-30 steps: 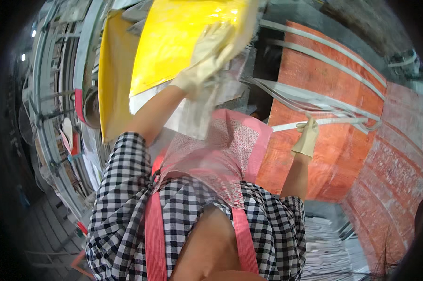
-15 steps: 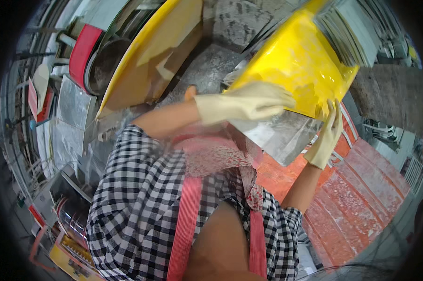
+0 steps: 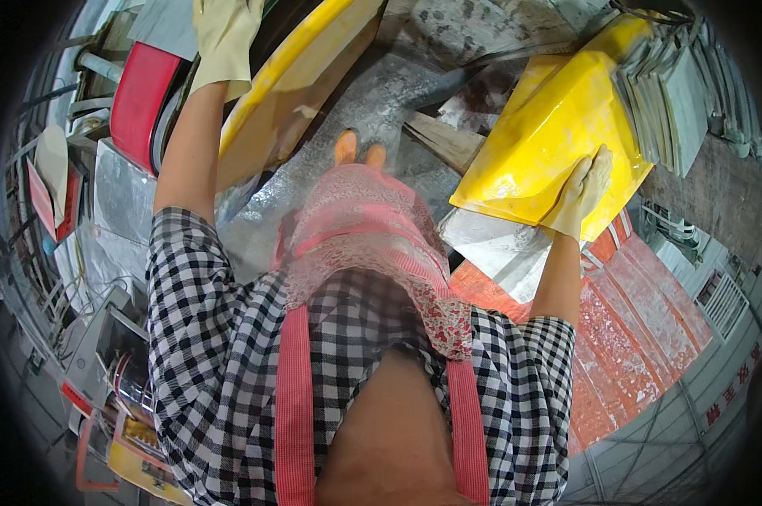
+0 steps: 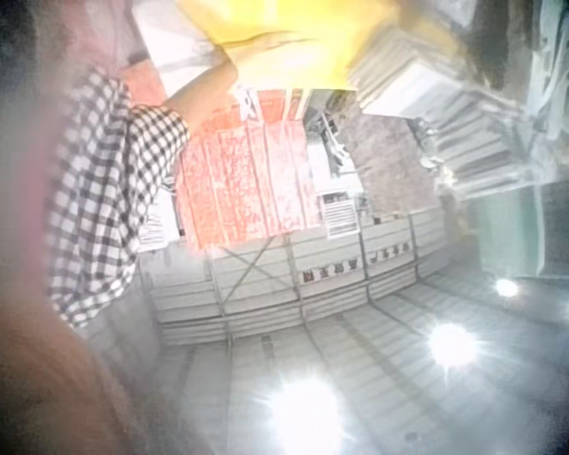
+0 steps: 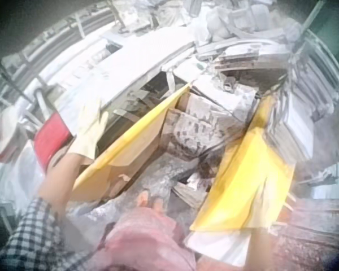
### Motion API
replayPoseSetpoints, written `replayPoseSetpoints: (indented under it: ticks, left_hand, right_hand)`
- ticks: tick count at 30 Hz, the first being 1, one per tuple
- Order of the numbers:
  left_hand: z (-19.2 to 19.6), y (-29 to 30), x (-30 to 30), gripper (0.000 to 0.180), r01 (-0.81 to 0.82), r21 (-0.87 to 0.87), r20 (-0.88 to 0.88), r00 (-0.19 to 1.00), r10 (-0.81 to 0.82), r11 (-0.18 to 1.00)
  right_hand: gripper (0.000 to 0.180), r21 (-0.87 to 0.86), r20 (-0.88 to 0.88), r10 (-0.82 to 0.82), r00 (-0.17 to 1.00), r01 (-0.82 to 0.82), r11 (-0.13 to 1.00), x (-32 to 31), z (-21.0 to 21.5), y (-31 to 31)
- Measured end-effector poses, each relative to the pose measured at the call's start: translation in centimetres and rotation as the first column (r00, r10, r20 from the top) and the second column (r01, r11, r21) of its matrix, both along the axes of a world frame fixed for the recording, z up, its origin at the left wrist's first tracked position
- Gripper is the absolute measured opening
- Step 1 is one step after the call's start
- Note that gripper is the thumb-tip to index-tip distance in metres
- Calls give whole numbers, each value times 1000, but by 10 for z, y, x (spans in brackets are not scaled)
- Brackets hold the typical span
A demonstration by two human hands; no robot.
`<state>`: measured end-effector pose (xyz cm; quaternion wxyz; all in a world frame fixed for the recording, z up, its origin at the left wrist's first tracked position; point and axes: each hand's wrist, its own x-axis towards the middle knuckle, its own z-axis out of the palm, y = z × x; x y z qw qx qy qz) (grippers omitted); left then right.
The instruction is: The person repeatedly picks up rectangular tiles from a conveyor and stacks them on a yellow tray. The person wears gloves and uses both hands to lift and place the tiles. The task continues throughout the clip with no other distinct actions.
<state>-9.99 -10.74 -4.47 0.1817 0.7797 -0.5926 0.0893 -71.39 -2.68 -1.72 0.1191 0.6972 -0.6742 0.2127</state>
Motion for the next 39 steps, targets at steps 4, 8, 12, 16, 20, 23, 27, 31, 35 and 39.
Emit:
replayPoseSetpoints:
  ticks: [4, 8, 12, 16, 20, 23, 27, 31, 35, 39]
  left_hand:
    - [-10, 0, 26, 59, 124, 47, 391, 911, -133, 991]
    - [-7, 14, 49, 46, 293, -37, 205, 938, -280, 955]
    - [-1, 37, 56, 40, 386, -138, 154, 918, -365, 912]
    - [9, 59, 54, 44, 340, -51, 216, 922, -322, 939]
    - [12, 61, 45, 45, 309, -21, 197, 933, -300, 951]
    - [11, 56, 43, 46, 294, 16, 220, 931, -290, 956]
    - [9, 58, 42, 46, 262, 64, 238, 933, -270, 963]
    - [10, 57, 41, 47, 250, 42, 200, 947, -253, 967]
    - [10, 58, 39, 47, 229, 37, 179, 956, -232, 973]
    - [8, 59, 40, 48, 231, 39, 168, 957, -234, 972]
  right_hand:
    - [43, -15, 1, 12, 1000, -12, 1000, 3, 1, 8]
    - [43, 3, 92, -52, 994, 52, 999, 13, 5, 17]
    - [42, 25, 79, -123, 989, 122, 992, 32, -2, 30]
    - [43, -33, 94, -120, 988, 124, 992, 24, 4, 46]
    - [44, 29, 158, -113, 981, 110, 993, 2, 29, 51]
    - [45, -43, 83, -113, 990, 116, 992, 7, 36, 50]
    - [46, 0, 178, -134, 975, 136, 991, 4, 34, 52]
    - [47, 70, 67, -150, 986, 145, 987, -2, 26, 49]
    - [48, 96, 98, -175, 980, 166, 981, 0, 26, 48]
    - [47, 78, 94, -152, 984, 145, 986, 2, 30, 51]
